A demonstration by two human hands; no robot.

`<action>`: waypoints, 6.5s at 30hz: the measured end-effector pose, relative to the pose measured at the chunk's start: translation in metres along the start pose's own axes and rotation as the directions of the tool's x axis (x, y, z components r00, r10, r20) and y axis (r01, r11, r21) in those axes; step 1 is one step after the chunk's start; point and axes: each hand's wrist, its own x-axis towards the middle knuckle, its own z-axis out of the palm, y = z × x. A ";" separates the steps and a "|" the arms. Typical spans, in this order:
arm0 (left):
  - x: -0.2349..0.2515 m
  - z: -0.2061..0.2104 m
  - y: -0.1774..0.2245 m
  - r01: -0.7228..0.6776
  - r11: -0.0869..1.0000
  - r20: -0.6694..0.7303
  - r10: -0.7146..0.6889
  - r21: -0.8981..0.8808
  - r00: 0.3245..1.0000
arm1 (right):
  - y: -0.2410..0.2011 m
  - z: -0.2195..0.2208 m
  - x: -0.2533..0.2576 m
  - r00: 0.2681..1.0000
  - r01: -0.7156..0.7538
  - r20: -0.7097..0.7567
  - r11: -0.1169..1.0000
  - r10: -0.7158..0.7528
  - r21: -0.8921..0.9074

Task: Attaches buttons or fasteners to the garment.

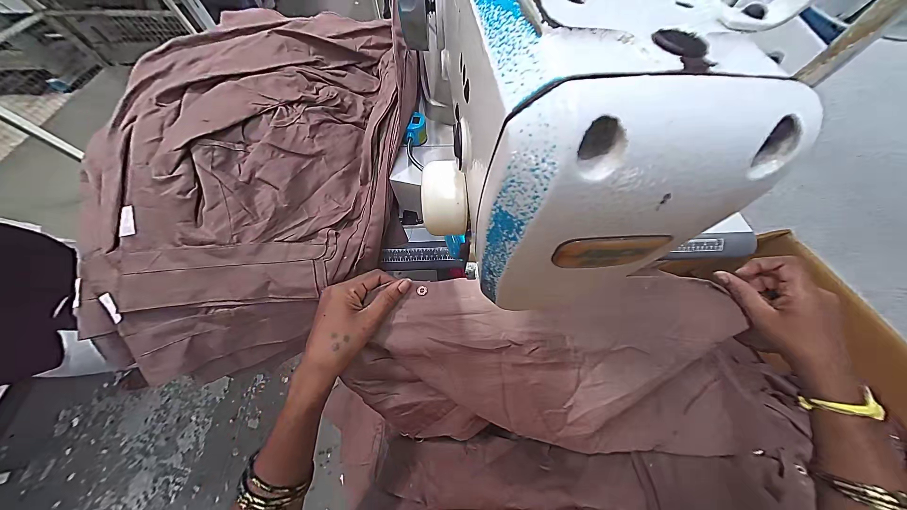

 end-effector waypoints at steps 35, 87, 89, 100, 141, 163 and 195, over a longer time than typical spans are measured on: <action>-0.034 0.069 0.066 -0.193 0.976 0.040 0.197 -0.097 0.980 | -0.220 0.076 0.010 0.715 0.693 -0.265 0.705 -0.647 0.151; -0.010 0.091 0.052 0.151 0.942 0.057 -0.141 -0.299 0.988 | -0.162 0.112 0.057 0.948 0.318 -0.016 0.948 -0.318 0.000; -0.009 0.092 0.053 0.156 0.927 0.039 -0.152 -0.340 0.988 | -0.153 0.111 0.053 0.936 0.333 -0.143 0.941 -0.322 0.057; -0.028 0.076 0.060 -0.137 0.972 0.003 0.140 -0.189 0.990 | -0.208 0.071 0.021 0.865 0.492 -0.243 0.837 -0.439 0.239; -0.013 0.064 0.035 -0.107 0.985 0.089 0.120 -0.137 0.989 | -0.156 0.086 0.055 0.979 0.190 0.078 0.982 -0.190 0.005; -0.040 0.068 0.065 -0.136 0.981 0.060 0.145 -0.139 0.988 | -0.217 0.071 0.019 0.726 0.650 -0.330 0.759 -0.604 0.042; -0.025 0.025 0.015 -0.269 0.944 -0.124 0.295 0.191 0.947 | -0.160 0.070 0.032 0.988 0.009 0.155 0.997 -0.020 0.072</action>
